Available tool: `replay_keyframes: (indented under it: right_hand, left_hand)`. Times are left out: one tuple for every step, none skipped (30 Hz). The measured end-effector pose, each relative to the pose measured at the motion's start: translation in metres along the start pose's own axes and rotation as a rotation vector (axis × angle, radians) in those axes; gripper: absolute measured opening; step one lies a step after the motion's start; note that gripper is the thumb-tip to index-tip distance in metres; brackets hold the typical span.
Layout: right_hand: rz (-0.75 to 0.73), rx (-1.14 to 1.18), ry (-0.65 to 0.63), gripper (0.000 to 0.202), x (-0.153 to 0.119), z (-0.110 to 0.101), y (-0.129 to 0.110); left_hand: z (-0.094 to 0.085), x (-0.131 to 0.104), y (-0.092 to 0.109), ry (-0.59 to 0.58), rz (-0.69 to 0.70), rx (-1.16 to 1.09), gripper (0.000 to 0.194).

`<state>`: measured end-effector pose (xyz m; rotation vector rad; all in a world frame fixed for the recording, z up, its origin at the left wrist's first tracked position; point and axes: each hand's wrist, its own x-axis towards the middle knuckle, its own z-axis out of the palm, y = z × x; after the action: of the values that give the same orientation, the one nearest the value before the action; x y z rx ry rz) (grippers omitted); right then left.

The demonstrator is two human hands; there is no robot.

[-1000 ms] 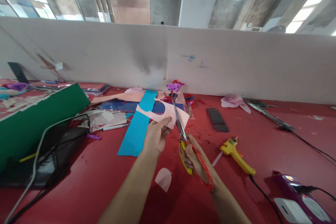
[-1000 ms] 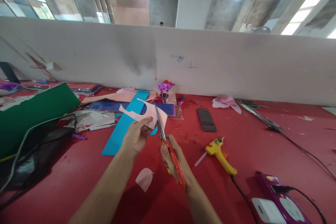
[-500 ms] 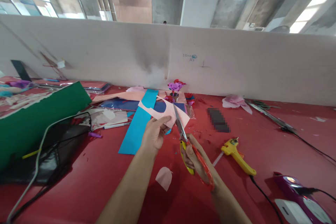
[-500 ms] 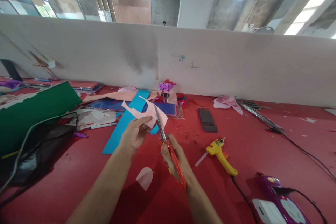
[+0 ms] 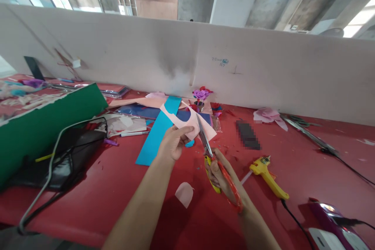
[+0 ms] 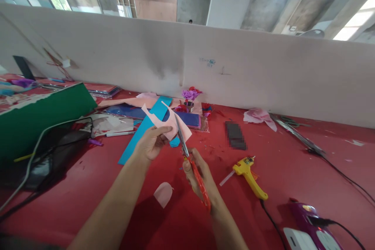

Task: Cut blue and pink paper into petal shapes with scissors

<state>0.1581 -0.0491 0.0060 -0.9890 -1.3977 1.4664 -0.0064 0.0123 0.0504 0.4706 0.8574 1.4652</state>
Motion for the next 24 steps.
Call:
replay_keyframes:
  right_hand:
    - [0.011,0.005,-0.006,0.037,-0.001,0.0,-0.001]
    - [0.021,0.009,-0.011,0.037,-0.001,0.0,-0.002]
    - [0.031,0.013,-0.016,0.037,-0.002,0.0,-0.002]
    - [0.039,0.013,-0.017,0.037,-0.002,0.0,-0.003]
    - [0.041,0.014,-0.014,0.038,-0.002,-0.001,-0.004]
    - [0.044,0.013,-0.012,0.039,-0.003,-0.001,-0.004]
    - [0.048,0.014,-0.011,0.039,-0.003,-0.001,-0.004]
    - [0.053,0.016,-0.012,0.04,-0.003,-0.001,-0.004]
    - [0.06,0.017,-0.017,0.04,-0.002,-0.001,-0.004]
    - [0.066,0.017,-0.023,0.04,-0.002,-0.001,-0.004]
    - [0.073,0.016,-0.026,0.039,-0.002,-0.001,-0.004]
    - [0.078,0.015,-0.024,0.039,-0.002,-0.001,-0.003]
    - [0.08,0.012,-0.019,0.04,-0.002,0.0,-0.003]
    - [0.079,0.009,-0.007,0.041,-0.002,0.001,-0.002]
    - [0.075,0.006,0.01,0.044,-0.002,0.001,-0.002]
    - [0.067,0.003,0.03,0.047,-0.002,0.002,-0.001]
    - [0.056,-0.001,0.047,0.05,-0.002,0.003,-0.001]
    - [0.045,-0.006,0.056,0.052,-0.003,0.004,-0.001]
    - [0.033,-0.015,0.061,0.052,-0.003,0.004,-0.002]
    - [0.023,-0.028,0.064,0.051,-0.003,0.005,-0.002]
    - [0.018,-0.045,0.06,0.048,-0.003,0.005,-0.002]
    - [0.013,-0.064,0.058,0.046,-0.003,0.005,-0.002]
    - [0.004,-0.081,0.066,0.044,-0.003,0.005,-0.002]
    - [-0.003,-0.097,0.076,0.044,-0.003,0.005,-0.002]
  left_hand:
    - [0.0,0.0,0.001,0.0,0.0,0.009,0.021]
    - [-0.001,0.0,0.002,0.001,0.0,0.017,0.021]
    - [-0.001,0.0,0.002,0.001,0.0,0.024,0.021]
    - [-0.001,0.0,0.003,-0.002,0.0,0.03,0.022]
    - [-0.002,0.0,0.003,-0.007,0.0,0.035,0.022]
    - [-0.003,0.0,0.004,-0.015,-0.001,0.039,0.023]
    - [-0.004,0.001,0.004,-0.025,-0.005,0.044,0.024]
    - [-0.005,0.001,0.005,-0.036,-0.009,0.048,0.025]
    - [-0.007,0.002,0.005,-0.046,-0.014,0.05,0.027]
    - [-0.008,0.002,0.005,-0.053,-0.017,0.05,0.027]
    - [-0.009,0.003,0.006,-0.058,-0.019,0.051,0.027]
    - [-0.01,0.003,0.006,-0.061,-0.018,0.051,0.026]
    - [-0.011,0.004,0.006,-0.065,-0.016,0.049,0.026]
    - [-0.012,0.004,0.006,-0.073,-0.014,0.048,0.025]
    - [-0.012,0.004,0.007,-0.082,-0.012,0.047,0.025]
    - [-0.012,0.003,0.007,-0.089,-0.01,0.047,0.025]
    - [-0.011,0.003,0.008,-0.094,-0.009,0.045,0.026]
    - [-0.011,0.003,0.009,-0.096,-0.009,0.044,0.027]
    - [-0.01,0.002,0.009,-0.093,-0.01,0.044,0.028]
    - [-0.01,0.002,0.01,-0.085,-0.01,0.044,0.028]
    - [-0.01,0.002,0.01,-0.076,-0.01,0.044,0.028]
    - [-0.009,0.002,0.01,-0.069,-0.012,0.044,0.028]
    - [-0.009,0.002,0.01,-0.061,-0.014,0.044,0.027]
    - [-0.009,0.002,0.01,-0.055,-0.016,0.04,0.027]
